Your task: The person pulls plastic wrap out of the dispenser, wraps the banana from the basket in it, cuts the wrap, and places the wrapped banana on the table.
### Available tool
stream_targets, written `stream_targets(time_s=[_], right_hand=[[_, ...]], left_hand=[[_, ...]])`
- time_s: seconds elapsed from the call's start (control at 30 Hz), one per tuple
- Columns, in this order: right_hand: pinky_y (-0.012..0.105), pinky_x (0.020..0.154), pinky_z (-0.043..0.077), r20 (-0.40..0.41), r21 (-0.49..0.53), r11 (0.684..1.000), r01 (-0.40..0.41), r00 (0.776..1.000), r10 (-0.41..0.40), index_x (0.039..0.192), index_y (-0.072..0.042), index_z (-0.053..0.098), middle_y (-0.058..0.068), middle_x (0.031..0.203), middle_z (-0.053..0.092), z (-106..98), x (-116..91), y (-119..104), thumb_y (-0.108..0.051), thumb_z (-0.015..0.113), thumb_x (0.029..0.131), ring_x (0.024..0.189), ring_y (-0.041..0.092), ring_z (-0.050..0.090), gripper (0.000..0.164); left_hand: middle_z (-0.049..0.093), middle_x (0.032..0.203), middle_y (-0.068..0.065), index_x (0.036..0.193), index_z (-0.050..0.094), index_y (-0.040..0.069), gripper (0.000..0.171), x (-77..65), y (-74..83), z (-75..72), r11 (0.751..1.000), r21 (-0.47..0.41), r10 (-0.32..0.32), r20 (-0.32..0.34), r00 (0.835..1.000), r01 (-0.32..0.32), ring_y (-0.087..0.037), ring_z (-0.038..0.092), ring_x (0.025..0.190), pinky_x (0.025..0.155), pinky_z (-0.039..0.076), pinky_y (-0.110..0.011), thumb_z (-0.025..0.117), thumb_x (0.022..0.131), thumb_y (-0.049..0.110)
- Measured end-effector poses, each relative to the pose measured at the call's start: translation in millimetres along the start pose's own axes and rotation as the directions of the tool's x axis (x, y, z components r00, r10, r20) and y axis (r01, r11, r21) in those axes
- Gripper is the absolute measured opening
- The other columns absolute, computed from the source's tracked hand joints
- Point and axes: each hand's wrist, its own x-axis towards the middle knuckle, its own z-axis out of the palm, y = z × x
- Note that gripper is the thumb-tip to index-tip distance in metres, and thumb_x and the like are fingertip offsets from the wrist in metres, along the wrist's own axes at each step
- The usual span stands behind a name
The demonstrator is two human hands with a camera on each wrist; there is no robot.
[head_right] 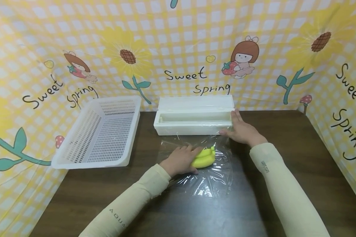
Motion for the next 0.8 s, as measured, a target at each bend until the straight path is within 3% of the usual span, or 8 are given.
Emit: stream_targets(time_s=[0.33, 0.53, 0.67, 0.8], right_hand=[[0.063, 0.114, 0.017, -0.002, 0.025, 0.999, -0.019, 1.0, 0.019, 0.156, 0.0, -0.017, 0.02, 0.162, -0.023, 3.9, -0.7, 0.5, -0.065, 0.051, 0.097, 0.148, 0.048, 0.003, 0.111], [0.069, 0.11, 0.022, -0.02, 0.029, 0.998, -0.056, 0.998, 0.057, 0.158, -0.006, -0.017, 0.026, 0.159, -0.024, 5.0, -1.4, -2.1, -0.066, 0.05, 0.097, 0.14, 0.06, 0.017, 0.108], [0.074, 0.105, 0.023, -0.081, 0.041, 0.996, -0.076, 0.994, 0.08, 0.16, -0.013, -0.014, 0.027, 0.159, -0.024, -0.2, -11.2, -9.9, -0.067, 0.051, 0.095, 0.135, 0.065, 0.022, 0.106], [0.075, 0.104, 0.024, -0.204, 0.043, 0.998, -0.041, 0.978, 0.048, 0.163, -0.016, 0.002, 0.026, 0.165, -0.004, -4.3, -33.7, -22.4, -0.061, 0.056, 0.096, 0.14, 0.059, 0.023, 0.097]], left_hand=[[0.053, 0.141, -0.008, 0.159, 0.032, 0.03, 0.093, -3.9, -4.5, 2.4, 0.999, 0.0, 0.034, 0.003, 0.999, -0.034, -0.029, 0.048, 0.132, 0.112, 0.031, -0.054, 0.078, 0.083, 0.055], [0.053, 0.142, -0.009, 0.16, 0.03, 0.031, 0.095, -5.6, -8.6, 3.6, 0.999, 0.009, 0.053, -0.028, 0.998, -0.053, -0.03, 0.046, 0.134, 0.114, 0.025, -0.058, 0.078, 0.082, 0.055], [0.05, 0.145, -0.008, 0.16, 0.031, 0.03, 0.095, -12.5, -14.5, -0.7, 0.998, -0.017, 0.051, -0.081, 0.995, -0.053, -0.03, 0.043, 0.136, 0.115, 0.022, -0.06, 0.079, 0.082, 0.054], [0.045, 0.15, -0.007, 0.159, 0.033, 0.026, 0.093, -31.1, -24.6, -7.7, 0.997, -0.069, 0.035, -0.12, 0.992, -0.043, -0.028, 0.038, 0.14, 0.116, 0.02, -0.059, 0.08, 0.082, 0.051]])
